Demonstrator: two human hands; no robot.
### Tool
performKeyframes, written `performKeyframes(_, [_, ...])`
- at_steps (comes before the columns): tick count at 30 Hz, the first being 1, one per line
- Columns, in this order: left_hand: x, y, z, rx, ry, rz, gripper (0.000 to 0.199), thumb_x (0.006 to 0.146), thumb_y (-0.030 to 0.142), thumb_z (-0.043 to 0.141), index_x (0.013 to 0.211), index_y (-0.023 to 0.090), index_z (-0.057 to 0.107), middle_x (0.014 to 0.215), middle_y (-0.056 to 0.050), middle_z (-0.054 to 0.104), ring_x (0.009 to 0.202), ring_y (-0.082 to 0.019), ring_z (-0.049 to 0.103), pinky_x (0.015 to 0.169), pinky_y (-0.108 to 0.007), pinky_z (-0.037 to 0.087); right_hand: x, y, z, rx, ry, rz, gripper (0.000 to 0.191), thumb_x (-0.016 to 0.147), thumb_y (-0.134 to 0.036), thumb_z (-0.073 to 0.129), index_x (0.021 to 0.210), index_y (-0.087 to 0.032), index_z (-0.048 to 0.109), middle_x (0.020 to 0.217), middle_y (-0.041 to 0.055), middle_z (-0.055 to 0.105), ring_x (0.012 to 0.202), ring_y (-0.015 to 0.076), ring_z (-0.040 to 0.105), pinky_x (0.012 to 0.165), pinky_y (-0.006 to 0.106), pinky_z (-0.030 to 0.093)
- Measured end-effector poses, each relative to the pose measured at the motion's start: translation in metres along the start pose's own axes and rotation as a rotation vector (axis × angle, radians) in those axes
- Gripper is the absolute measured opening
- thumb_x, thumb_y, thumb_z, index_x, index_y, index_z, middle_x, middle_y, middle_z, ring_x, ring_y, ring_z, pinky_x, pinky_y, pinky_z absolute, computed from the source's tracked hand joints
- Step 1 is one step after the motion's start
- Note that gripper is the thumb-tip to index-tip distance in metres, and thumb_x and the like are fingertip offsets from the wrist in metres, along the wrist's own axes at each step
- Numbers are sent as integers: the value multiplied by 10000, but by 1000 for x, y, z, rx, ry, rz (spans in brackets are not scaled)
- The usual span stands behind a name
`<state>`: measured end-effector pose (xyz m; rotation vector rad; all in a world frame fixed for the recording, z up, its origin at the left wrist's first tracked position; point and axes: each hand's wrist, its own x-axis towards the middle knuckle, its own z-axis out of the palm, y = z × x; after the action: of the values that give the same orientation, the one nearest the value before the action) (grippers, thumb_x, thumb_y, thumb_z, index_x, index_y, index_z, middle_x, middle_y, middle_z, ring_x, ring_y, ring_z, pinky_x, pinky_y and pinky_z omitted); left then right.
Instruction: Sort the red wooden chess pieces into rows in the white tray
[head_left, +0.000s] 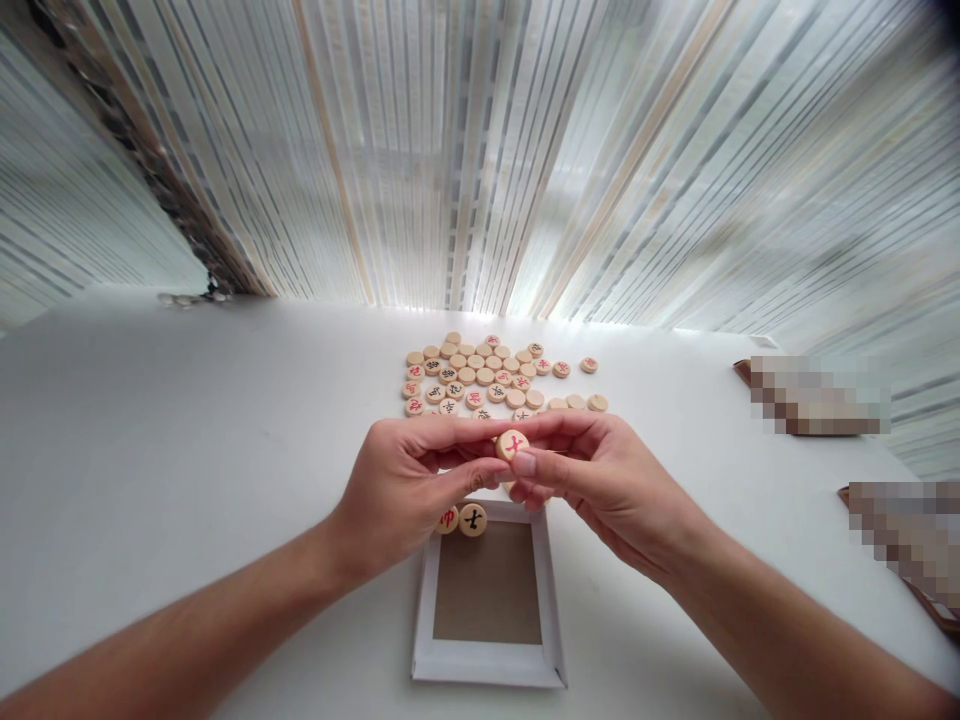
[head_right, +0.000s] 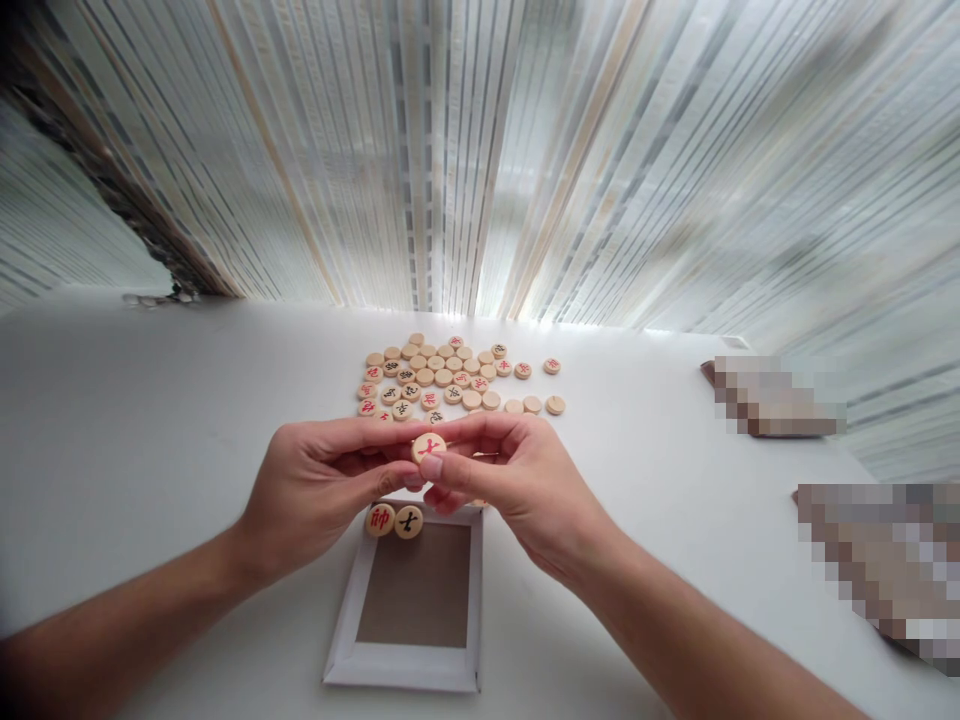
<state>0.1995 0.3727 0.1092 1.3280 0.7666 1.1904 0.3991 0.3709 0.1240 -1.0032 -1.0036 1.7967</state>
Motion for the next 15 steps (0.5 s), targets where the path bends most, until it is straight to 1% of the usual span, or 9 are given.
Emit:
performKeyframes(3, [-1,0,-1,117,-45,64,287,826,114,886,1101,196,879,1062,-80,873,904,-239,851,845,-291,719,-1,0,-1,-24,-4,-5,353,591,-245,1058,864,-162,849,736,32,782,576,146,718,542,232,603])
performKeyframes(5, [-1,0,-1,186,-76,113,285,852,106,859,1121,199,874,1053,-81,873,888,-227,846,824,-281,714,-1,1,-1,-45,-4,-16,345,572,-256,1066,801,-158,827,683,23,766,535,141,699,506,228,592])
performKeyframes(8, [-2,0,0,244,-116,170,284,870,88,834,1128,203,869,991,-68,870,834,-197,833,783,-256,698,-1,2,0,-70,-7,-31,317,608,-304,1054,739,-160,803,587,15,730,492,130,662,485,220,571])
performKeyframes(11, [-3,0,-1,273,-126,173,241,873,103,835,1096,188,870,928,-69,863,811,-201,821,771,-269,690,-1,1,1,-83,-5,-30,323,647,-372,1033,714,-164,795,609,24,736,512,134,665,502,230,569])
performKeyframes(15, [-1,0,-2,252,-77,160,267,849,115,861,1108,179,865,986,-82,869,849,-209,821,806,-283,691,-1,-2,-1,-99,-31,-50,310,750,-425,971,728,-163,806,637,23,726,579,127,673,571,221,553])
